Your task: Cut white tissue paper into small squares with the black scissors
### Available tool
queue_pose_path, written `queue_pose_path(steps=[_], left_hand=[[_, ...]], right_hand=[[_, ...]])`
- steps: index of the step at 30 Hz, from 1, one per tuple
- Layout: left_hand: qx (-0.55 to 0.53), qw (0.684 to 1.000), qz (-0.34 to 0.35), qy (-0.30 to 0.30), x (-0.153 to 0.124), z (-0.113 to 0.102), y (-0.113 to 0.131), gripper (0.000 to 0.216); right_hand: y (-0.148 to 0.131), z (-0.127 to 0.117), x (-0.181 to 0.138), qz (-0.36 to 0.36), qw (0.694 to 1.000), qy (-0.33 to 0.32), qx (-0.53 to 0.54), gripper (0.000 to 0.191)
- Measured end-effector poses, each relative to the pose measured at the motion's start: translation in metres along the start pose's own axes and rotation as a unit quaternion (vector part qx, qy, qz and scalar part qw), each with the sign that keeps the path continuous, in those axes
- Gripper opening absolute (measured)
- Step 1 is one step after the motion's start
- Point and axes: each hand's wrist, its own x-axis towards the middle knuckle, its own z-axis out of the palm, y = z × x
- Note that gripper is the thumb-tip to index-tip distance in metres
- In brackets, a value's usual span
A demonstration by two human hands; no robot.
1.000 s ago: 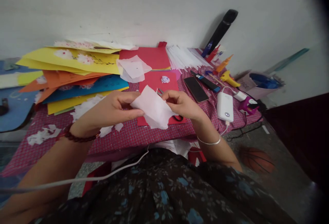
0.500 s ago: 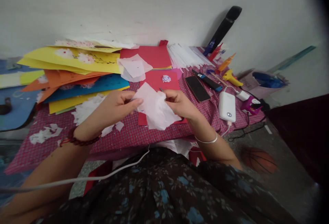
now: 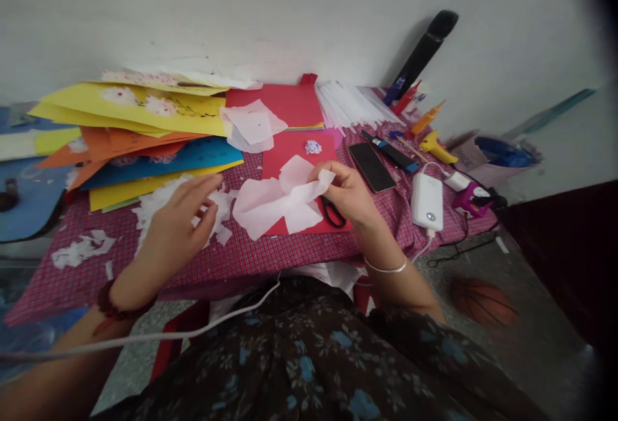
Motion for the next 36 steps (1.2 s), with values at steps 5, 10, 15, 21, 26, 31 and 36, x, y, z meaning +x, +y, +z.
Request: queue_pose_path(steps=[5, 10, 15, 21, 26, 31, 36], left_hand=[[-0.495, 0.779, -0.344, -0.173, -0.024, 0.035, 0.010, 0.046], [-0.595, 0.611, -0.414, -0.320, -0.049, 0.085, 0.035, 0.075], [-0.614, 0.709, -0.310, -0.156, -0.041, 0.098, 0.059, 0.043], [-0.540, 0.823, -0.128, -0.124, -0.031, 0.088, 0.056, 0.048], [-0.533, 0.830, -0.096, -0.132, -0.026, 0.079, 0.054, 0.050], [-0.527, 0.840, -0.084, -0.093, -0.019, 0.076, 0.058, 0.048], [-0.493, 0.858, -0.097, -0.109, -0.017, 0.080, 0.061, 0.050]], right_hand=[[-0.010, 0.007, -0.008, -0.042, 0.997, -0.029, -0.056, 0.026], [-0.015, 0.015, -0.016, -0.037, 0.996, -0.044, -0.073, 0.021], [-0.014, 0.007, -0.023, -0.073, 0.994, -0.039, -0.074, 0.017], [0.014, -0.012, -0.034, -0.009, 1.000, -0.020, -0.021, 0.031], [0.033, -0.021, -0.036, 0.076, 0.996, -0.035, 0.005, 0.027], [-0.005, -0.024, -0.046, -0.033, 0.987, -0.040, -0.149, 0.036], [-0.040, 0.004, -0.049, -0.138, 0.936, -0.188, -0.265, 0.054]])
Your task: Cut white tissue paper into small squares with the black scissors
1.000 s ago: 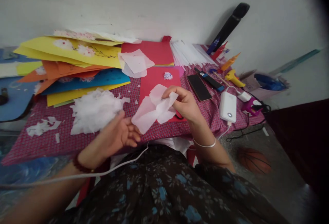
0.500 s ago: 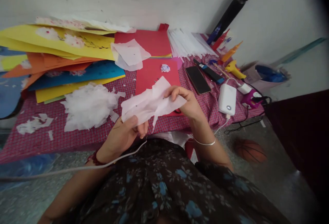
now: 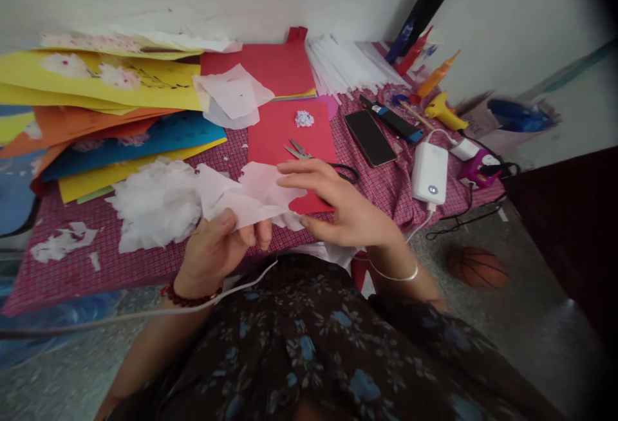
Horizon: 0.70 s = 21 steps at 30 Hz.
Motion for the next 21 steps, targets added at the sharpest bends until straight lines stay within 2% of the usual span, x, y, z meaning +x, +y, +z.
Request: queue_pose_path(steps=[3, 6, 8, 10, 13, 15, 17, 21], left_hand=[[0.001, 1.000, 0.001, -0.010, -0.002, 0.002, 0.001, 0.051], [-0.019, 1.000, 0.017, 0.000, -0.006, 0.001, 0.006, 0.050], [-0.043, 0.999, 0.012, 0.018, -0.009, -0.001, 0.011, 0.050], [-0.064, 0.997, -0.006, 0.041, -0.010, -0.004, 0.014, 0.052], [-0.082, 0.995, -0.016, 0.056, -0.010, -0.007, 0.015, 0.055], [-0.091, 0.995, -0.010, 0.041, -0.011, -0.008, 0.015, 0.054], [-0.098, 0.995, -0.006, 0.020, -0.012, -0.009, 0.014, 0.051], [-0.111, 0.994, -0.013, 0.000, -0.015, -0.009, 0.013, 0.048]], right_hand=[[0.007, 0.016, 0.010, -0.014, 0.996, 0.001, -0.085, 0.040], [0.022, 0.025, 0.012, -0.035, 0.993, 0.052, -0.096, 0.027], [0.029, 0.024, 0.009, -0.035, 0.995, 0.077, -0.056, 0.022], [0.033, 0.019, 0.004, -0.022, 0.998, 0.051, 0.021, 0.019], [0.037, 0.011, -0.001, -0.022, 0.985, -0.011, 0.169, 0.037], [0.037, 0.009, -0.001, -0.031, 0.975, -0.008, 0.221, 0.042], [0.033, 0.010, 0.001, -0.030, 0.980, -0.012, 0.197, 0.044], [0.018, 0.022, 0.012, -0.020, 0.998, -0.049, 0.027, 0.050]])
